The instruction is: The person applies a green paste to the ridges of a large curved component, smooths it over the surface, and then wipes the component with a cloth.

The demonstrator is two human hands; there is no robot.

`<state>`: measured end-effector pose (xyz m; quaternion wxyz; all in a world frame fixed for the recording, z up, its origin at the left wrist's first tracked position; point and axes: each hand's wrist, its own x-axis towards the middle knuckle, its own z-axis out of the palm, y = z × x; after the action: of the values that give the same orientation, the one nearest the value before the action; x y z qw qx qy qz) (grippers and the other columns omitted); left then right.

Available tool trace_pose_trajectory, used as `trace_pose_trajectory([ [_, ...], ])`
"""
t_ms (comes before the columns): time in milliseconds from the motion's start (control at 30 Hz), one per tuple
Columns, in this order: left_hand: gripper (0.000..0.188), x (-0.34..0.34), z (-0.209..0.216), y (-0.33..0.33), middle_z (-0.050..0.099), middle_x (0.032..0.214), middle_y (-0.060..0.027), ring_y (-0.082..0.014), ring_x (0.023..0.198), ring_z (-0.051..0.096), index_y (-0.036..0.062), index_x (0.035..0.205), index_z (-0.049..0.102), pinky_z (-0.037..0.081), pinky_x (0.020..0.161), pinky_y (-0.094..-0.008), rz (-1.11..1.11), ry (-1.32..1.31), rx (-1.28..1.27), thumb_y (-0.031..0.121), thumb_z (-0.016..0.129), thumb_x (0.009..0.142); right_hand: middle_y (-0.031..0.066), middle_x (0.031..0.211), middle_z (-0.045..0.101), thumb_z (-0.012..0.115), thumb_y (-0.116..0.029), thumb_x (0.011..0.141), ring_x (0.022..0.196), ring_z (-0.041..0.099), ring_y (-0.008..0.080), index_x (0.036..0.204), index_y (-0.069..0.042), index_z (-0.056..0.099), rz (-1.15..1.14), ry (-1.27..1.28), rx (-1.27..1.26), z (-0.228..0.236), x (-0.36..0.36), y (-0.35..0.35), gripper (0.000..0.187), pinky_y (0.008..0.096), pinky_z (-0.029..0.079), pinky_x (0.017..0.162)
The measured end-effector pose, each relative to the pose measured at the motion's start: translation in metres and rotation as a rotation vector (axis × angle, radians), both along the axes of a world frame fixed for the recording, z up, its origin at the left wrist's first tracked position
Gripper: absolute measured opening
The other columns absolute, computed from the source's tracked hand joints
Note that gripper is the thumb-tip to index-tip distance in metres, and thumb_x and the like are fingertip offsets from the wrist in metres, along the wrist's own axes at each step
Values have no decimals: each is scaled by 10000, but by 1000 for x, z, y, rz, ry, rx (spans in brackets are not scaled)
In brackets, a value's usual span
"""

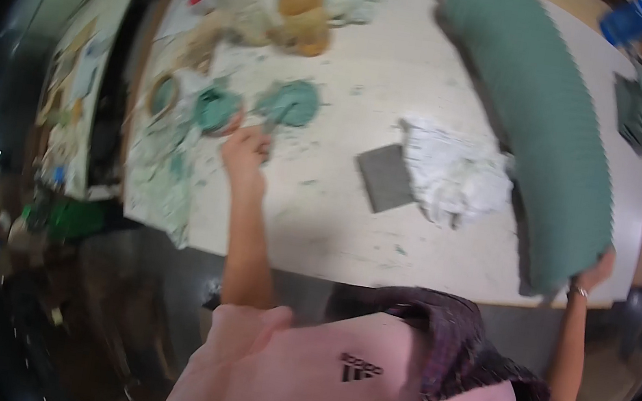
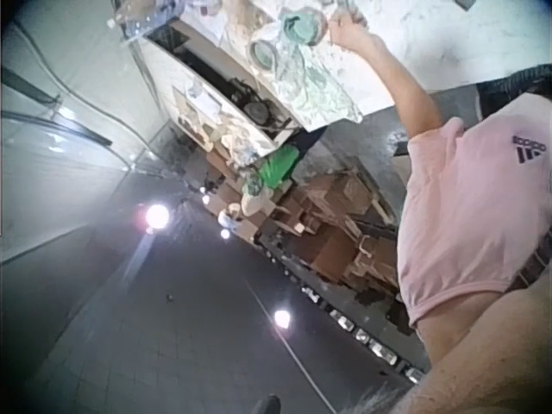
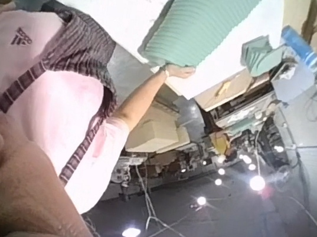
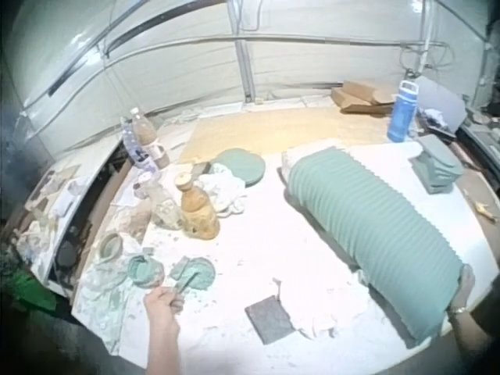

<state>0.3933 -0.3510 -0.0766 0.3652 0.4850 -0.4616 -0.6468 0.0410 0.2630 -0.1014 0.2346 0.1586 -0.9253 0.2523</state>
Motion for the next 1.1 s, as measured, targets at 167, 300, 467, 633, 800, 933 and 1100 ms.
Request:
trace_pose_trajectory([
  [167, 25, 6, -3, 7, 552, 788, -31, -115, 645, 485, 67, 928, 534, 405, 552, -254, -51, 414, 287, 70, 556, 916, 39, 779, 532, 495, -247, 936, 706, 448, 138, 911, 23, 575, -218, -18, -460, -9, 10, -59, 282, 321, 386, 634],
  [300, 131, -9, 4, 15, 559, 869, -57, -149, 720, 516, 29, 994, 531, 485, 692, -311, -194, 595, 481, 158, 521, 977, 19, 663, 449, 518, -257, 944, 629, 378, 110, 853, 16, 545, -142, -225, -556, 39, 24, -74, 289, 298, 341, 572],
  [467, 110, -62, 31, 69, 539, 868, -61, -141, 728, 513, 19, 1022, 514, 485, 696, -297, -292, 680, 483, 120, 507, 978, 38, 606, 419, 531, -300, 934, 577, 365, 121, 861, -2, 562, -187, -255, -563, 33, 22, -68, 309, 297, 332, 543],
  [633, 158, -115, 68, 146, 524, 875, -105, -146, 766, 519, -18, 1043, 482, 500, 708, -296, -415, 837, 625, 127, 495, 984, 66, 592, 437, 549, -342, 917, 547, 391, 148, 895, -15, 581, -200, -290, -553, 41, 26, -72, 330, 319, 338, 525],
  [800, 178, -152, 94, 212, 538, 925, -137, -180, 790, 529, -78, 1027, 504, 509, 786, -320, -480, 778, 665, 85, 507, 956, 95, 604, 506, 557, -347, 910, 548, 474, 185, 943, -22, 584, -228, -437, -504, 52, 30, -70, 328, 351, 384, 538],
  [933, 208, -171, 105, 252, 580, 904, -140, -192, 779, 563, -68, 1096, 561, 540, 785, -343, -485, 701, 645, 51, 503, 935, 105, 781, 635, 630, -272, 878, 705, 573, 166, 1068, 7, 572, 21, -561, -713, 54, 29, -53, 342, 329, 466, 659],
  [1100, 241, -186, 117, 284, 597, 876, -128, -191, 795, 593, -51, 1095, 578, 554, 829, -353, -563, 550, 541, -18, 556, 857, 140, 1027, 655, 727, -212, 800, 933, 615, 183, 1216, 42, 528, 385, -791, -774, 65, 18, -21, 526, 309, 485, 832],
])
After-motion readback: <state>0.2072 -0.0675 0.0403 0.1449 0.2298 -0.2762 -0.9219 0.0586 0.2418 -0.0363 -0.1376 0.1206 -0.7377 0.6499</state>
